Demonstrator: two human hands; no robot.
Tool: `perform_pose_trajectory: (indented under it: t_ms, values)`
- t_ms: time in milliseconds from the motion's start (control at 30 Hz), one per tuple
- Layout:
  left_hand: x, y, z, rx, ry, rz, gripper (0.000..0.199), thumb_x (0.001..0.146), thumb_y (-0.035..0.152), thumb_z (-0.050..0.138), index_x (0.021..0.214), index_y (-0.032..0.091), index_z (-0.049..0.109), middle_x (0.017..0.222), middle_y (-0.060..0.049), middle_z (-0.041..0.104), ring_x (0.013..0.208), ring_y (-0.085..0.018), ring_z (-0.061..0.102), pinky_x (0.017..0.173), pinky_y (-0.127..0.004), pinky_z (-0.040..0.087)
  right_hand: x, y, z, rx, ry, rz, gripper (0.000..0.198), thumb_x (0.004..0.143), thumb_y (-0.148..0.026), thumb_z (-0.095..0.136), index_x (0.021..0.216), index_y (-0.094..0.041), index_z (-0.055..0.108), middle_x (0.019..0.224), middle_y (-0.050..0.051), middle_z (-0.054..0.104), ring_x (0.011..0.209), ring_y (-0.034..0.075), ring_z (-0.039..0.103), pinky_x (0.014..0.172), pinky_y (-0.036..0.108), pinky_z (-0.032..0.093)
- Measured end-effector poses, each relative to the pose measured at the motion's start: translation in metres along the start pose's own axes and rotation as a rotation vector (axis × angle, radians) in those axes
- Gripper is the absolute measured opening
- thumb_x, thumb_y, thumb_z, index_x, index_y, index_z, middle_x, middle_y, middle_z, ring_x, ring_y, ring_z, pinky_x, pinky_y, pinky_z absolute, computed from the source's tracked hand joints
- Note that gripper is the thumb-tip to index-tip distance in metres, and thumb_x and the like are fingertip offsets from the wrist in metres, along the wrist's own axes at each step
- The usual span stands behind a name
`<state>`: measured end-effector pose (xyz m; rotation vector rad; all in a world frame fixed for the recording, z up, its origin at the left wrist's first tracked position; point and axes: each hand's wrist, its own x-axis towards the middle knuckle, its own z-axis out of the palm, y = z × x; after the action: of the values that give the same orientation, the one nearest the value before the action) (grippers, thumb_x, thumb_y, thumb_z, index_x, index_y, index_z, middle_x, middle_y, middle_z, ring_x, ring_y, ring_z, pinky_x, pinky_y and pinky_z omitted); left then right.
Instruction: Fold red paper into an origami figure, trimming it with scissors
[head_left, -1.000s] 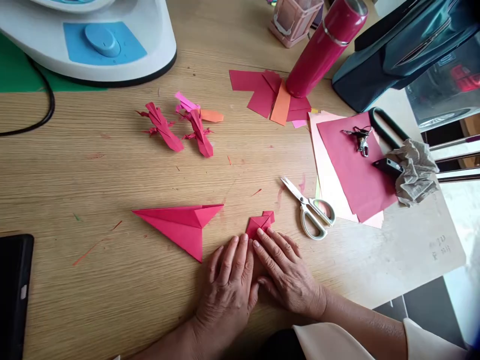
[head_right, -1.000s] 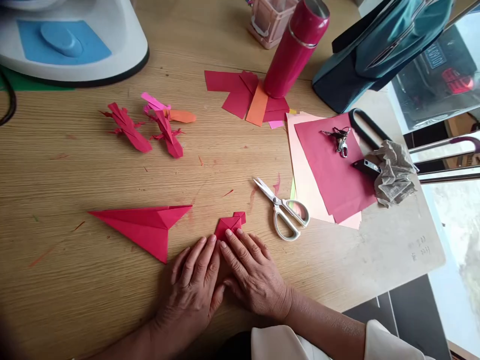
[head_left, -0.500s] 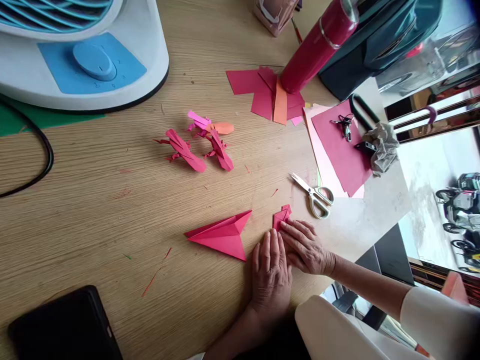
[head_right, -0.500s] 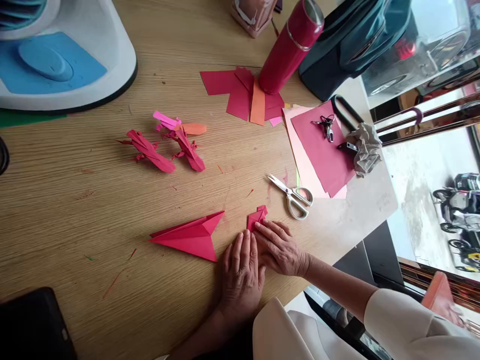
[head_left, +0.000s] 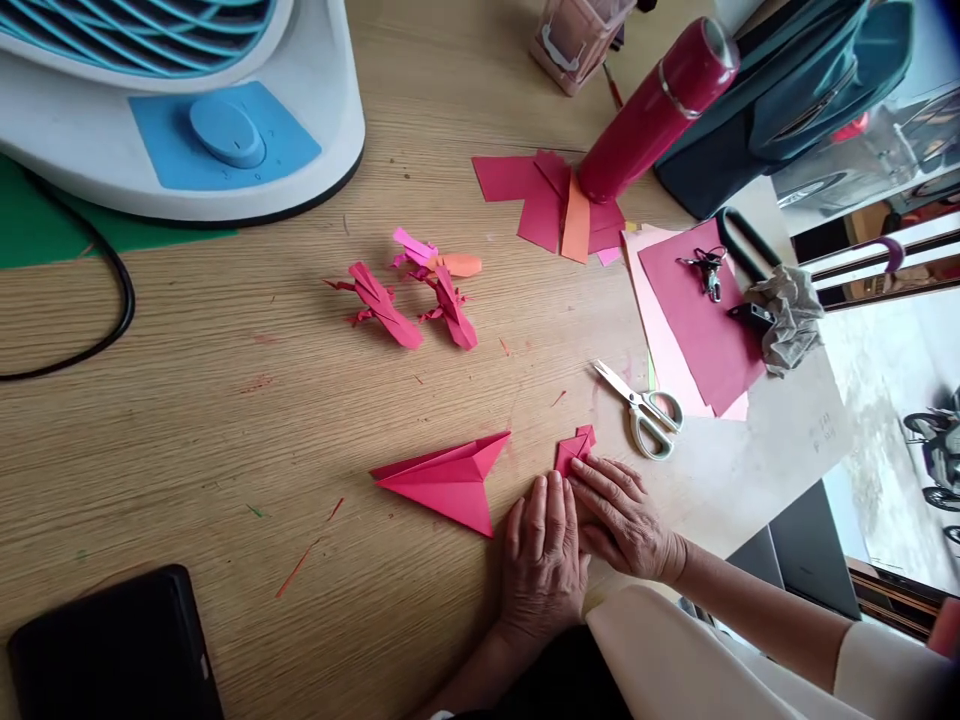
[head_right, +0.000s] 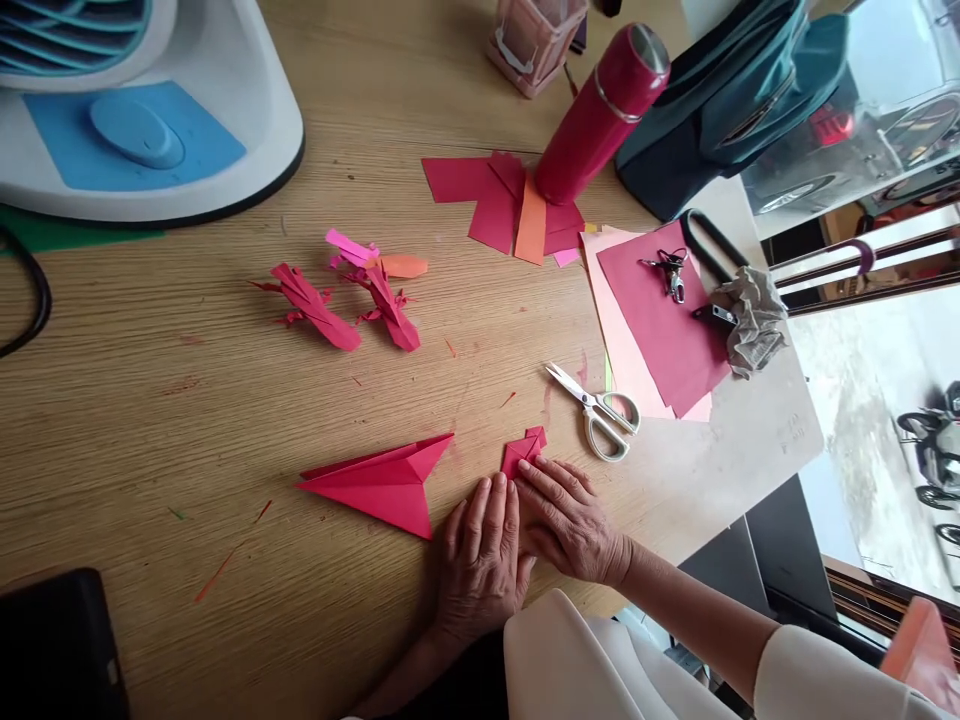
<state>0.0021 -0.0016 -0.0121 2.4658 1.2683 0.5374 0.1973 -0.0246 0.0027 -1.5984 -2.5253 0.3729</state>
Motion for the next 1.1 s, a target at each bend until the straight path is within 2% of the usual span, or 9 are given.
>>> perform_pose_trajectory:
  t_ms: [167, 300, 667, 967, 1100]
  values:
    - [0.001, 0.005, -0.003, -0.005, -0.054, -0.051, 0.050, 0.094, 0.033, 0.045, 0.137, 0.012, 0.060, 0.148, -0.007, 0.054, 0.133, -0.024, 0.046, 0.103, -0.036, 0.042, 0.001, -0.001, -0.001, -0.025, 0.016, 0.018, 0.053, 0.099, -0.033, 0.044, 0.147, -0.011, 0.043, 0.138, 0.021, 0.059, 0.138, 0.037, 0.044, 0.105, 0.055, 0.042]
    - [0.001, 0.009, -0.005, -0.032, -0.044, -0.081, 0.048, 0.094, 0.028, 0.047, 0.137, 0.012, 0.059, 0.150, -0.006, 0.052, 0.135, -0.023, 0.045, 0.103, -0.035, 0.044, 0.000, -0.002, 0.000, -0.033, 0.021, 0.032, 0.054, 0.099, -0.035, 0.045, 0.148, -0.013, 0.043, 0.136, 0.021, 0.060, 0.136, 0.037, 0.046, 0.104, 0.055, 0.044]
    - [0.001, 0.015, 0.001, -0.076, -0.045, -0.120, 0.049, 0.093, 0.025, 0.049, 0.138, 0.010, 0.058, 0.145, -0.010, 0.057, 0.133, -0.024, 0.049, 0.106, -0.037, 0.044, 0.003, 0.000, -0.002, -0.031, 0.013, 0.003, 0.059, 0.097, -0.035, 0.046, 0.151, -0.013, 0.038, 0.140, 0.021, 0.056, 0.138, 0.038, 0.043, 0.104, 0.056, 0.042]
    - [0.001, 0.004, 0.002, -0.073, -0.077, -0.048, 0.062, 0.093, 0.039, 0.052, 0.146, 0.006, 0.048, 0.150, -0.016, 0.049, 0.137, -0.029, 0.042, 0.111, -0.042, 0.038, 0.006, 0.000, 0.001, 0.014, 0.035, 0.015, 0.056, 0.096, -0.028, 0.048, 0.149, -0.014, 0.040, 0.148, 0.019, 0.051, 0.142, 0.034, 0.041, 0.109, 0.054, 0.039]
    - [-0.003, 0.000, 0.000, -0.005, -0.118, 0.005, 0.069, 0.094, 0.046, 0.052, 0.149, 0.006, 0.043, 0.157, -0.015, 0.041, 0.141, -0.030, 0.039, 0.114, -0.044, 0.036, 0.004, 0.000, 0.002, 0.034, 0.051, 0.017, 0.058, 0.096, -0.026, 0.049, 0.152, -0.013, 0.036, 0.154, 0.018, 0.044, 0.145, 0.033, 0.036, 0.113, 0.054, 0.037]
